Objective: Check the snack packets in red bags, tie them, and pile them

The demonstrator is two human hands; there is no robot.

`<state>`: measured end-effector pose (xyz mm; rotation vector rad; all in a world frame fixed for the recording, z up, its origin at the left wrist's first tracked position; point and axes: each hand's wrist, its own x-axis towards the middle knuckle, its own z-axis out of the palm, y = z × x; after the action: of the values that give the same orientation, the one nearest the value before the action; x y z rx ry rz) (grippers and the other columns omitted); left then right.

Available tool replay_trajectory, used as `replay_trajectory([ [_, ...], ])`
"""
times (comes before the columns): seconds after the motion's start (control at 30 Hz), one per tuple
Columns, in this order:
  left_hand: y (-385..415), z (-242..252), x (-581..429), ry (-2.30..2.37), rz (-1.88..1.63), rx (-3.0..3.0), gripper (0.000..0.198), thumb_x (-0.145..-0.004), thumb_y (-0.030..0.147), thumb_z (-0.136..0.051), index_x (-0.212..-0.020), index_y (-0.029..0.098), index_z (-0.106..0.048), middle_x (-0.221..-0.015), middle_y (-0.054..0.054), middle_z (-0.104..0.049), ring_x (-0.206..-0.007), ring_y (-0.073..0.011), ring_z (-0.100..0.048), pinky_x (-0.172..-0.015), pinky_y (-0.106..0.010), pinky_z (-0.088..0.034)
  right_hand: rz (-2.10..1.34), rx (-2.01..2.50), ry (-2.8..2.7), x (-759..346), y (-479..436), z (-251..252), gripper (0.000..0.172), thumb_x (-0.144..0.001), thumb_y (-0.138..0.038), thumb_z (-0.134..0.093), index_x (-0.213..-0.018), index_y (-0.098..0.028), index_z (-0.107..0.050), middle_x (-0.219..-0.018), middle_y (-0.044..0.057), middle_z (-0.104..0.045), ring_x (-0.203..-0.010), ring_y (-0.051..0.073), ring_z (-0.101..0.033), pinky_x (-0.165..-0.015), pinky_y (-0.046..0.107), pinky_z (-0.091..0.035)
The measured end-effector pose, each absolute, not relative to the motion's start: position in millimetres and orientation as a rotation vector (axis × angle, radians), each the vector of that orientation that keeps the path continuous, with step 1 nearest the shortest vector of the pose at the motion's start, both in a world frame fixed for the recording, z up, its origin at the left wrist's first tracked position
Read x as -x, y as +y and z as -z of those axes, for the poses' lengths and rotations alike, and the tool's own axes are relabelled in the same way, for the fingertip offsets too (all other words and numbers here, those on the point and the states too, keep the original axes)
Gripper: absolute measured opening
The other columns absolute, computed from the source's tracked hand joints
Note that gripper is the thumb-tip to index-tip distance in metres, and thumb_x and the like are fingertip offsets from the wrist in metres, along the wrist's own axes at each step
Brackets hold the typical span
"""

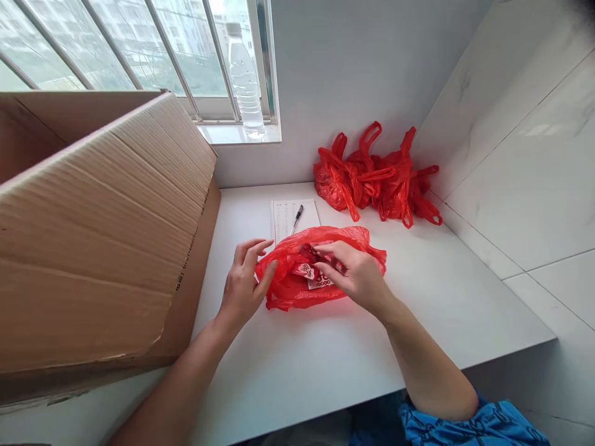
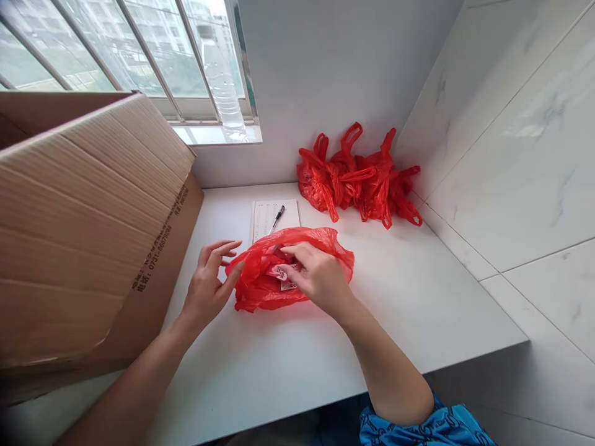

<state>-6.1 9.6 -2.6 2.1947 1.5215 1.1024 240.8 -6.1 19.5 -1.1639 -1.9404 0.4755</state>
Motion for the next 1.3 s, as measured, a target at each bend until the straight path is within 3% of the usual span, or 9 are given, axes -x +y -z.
replay_trajectory([
  [0.17, -18, 9, 32, 1.855, -0.763, -2.029, 0.051, -0.094, 0.054, -0.048, -0.135, 0.024, -0.049, -0.126, -0.011, -0.050, -0.091, -0.0198, -0.064, -0.067, -0.032, -0.054, 0.101, 1.240, -1.643, -285, -33, -35, 0.006, -0.092, -0.030, -0.063, -0.094, -0.025, -0.065, -0.086, 0.003, -0.068, -0.073, 0.019, -0.060, -0.064, 0.032, -0.049],
  [0.3, -34, 25, 37, 1.833, -0.542, -2.007, 0.048, -0.088, 0.061, -0.054, -0.115, 0.022, -0.064, -0.121, -0.010, -0.055, -0.076, -0.0185, -0.065, -0.068, -0.036, -0.054, 0.283, 1.394, -1.834, -304, -33, -22, 0.041, -0.082, -0.047, -0.072, -0.112, -0.021, -0.062, -0.118, 0.012, -0.064, -0.103, 0.029, -0.060, -0.084, 0.044, -0.051],
  [0.37, -35, 28, 32, 1.742, -0.542, -2.034, 0.042, -0.086, 0.059, -0.058, -0.103, 0.022, -0.068, -0.116, -0.010, -0.058, -0.081, -0.0209, -0.066, -0.070, -0.036, -0.054, 0.269, 1.431, -1.934, -305, -28, -18, 0.036, -0.085, -0.045, -0.069, -0.111, -0.021, -0.062, -0.126, 0.012, -0.061, -0.111, 0.031, -0.058, -0.092, 0.048, -0.048],
  [0.5, -33, 10, 22, 1.486, -0.643, -1.834, 0.028, -0.090, 0.048, -0.057, -0.089, 0.020, -0.063, -0.093, -0.006, -0.068, -0.083, -0.0214, -0.068, -0.071, -0.034, -0.054, 0.079, 1.401, -1.845, -310, -18, -33, 0.009, -0.091, -0.032, -0.063, -0.093, -0.023, -0.063, -0.121, 0.007, -0.064, -0.109, 0.026, -0.061, -0.095, 0.046, -0.047],
  [0.7, -32, -67, 15, 1.347, -1.310, -1.513, 0.024, -0.087, 0.039, -0.067, -0.097, 0.021, -0.055, -0.076, 0.002, -0.065, -0.060, -0.0128, -0.065, -0.053, -0.023, -0.053, -0.460, 1.095, -1.544, -319, 8, -80, 0.015, -0.088, -0.036, -0.065, -0.085, -0.023, -0.058, -0.126, 0.006, -0.061, -0.116, 0.024, -0.060, -0.096, 0.044, -0.050],
  [0.83, -21, -119, 2, 1.345, -1.781, -1.517, 0.029, -0.081, 0.034, -0.076, -0.104, 0.024, -0.060, -0.088, 0.003, -0.062, -0.062, -0.0081, -0.060, -0.049, -0.019, -0.052, -0.584, 0.908, -1.351, -303, 31, -106, 0.016, -0.091, -0.039, -0.060, -0.088, -0.024, -0.057, -0.125, 0.006, -0.063, -0.115, 0.022, -0.061, -0.096, 0.042, -0.050],
  [1.1, -4, -149, -1, 1.529, -1.950, -2.176, 0.028, -0.087, 0.028, -0.070, -0.115, 0.026, -0.067, -0.102, 0.000, -0.070, -0.087, -0.0156, -0.068, -0.074, -0.037, -0.061, -0.866, 0.591, -1.239, -269, 33, -118, 0.016, -0.089, -0.039, -0.065, -0.095, -0.024, -0.060, -0.103, 0.001, -0.065, -0.101, 0.018, -0.066, -0.096, 0.039, -0.052],
  [1.17, -3, -147, -4, 1.487, -1.947, -2.234, 0.025, -0.088, 0.026, -0.068, -0.113, 0.026, -0.068, -0.103, 0.001, -0.071, -0.089, -0.0163, -0.069, -0.074, -0.036, -0.060, -0.939, 0.562, -1.295, -263, 29, -116, 0.023, -0.088, -0.039, -0.068, -0.104, -0.026, -0.059, -0.111, 0.002, -0.062, -0.096, 0.017, -0.067, -0.092, 0.038, -0.055],
  [1.3, -4, -145, -27, 1.246, -1.778, -2.073, 0.015, -0.091, 0.023, -0.065, -0.104, 0.025, -0.070, -0.095, 0.000, -0.073, -0.084, -0.0154, -0.070, -0.070, -0.030, -0.060, -1.015, 0.615, -1.564, -244, 21, -109, 0.062, -0.076, -0.039, -0.080, -0.130, -0.031, -0.049, -0.138, 0.007, -0.047, -0.090, 0.016, -0.063, -0.079, 0.036, -0.059],
])
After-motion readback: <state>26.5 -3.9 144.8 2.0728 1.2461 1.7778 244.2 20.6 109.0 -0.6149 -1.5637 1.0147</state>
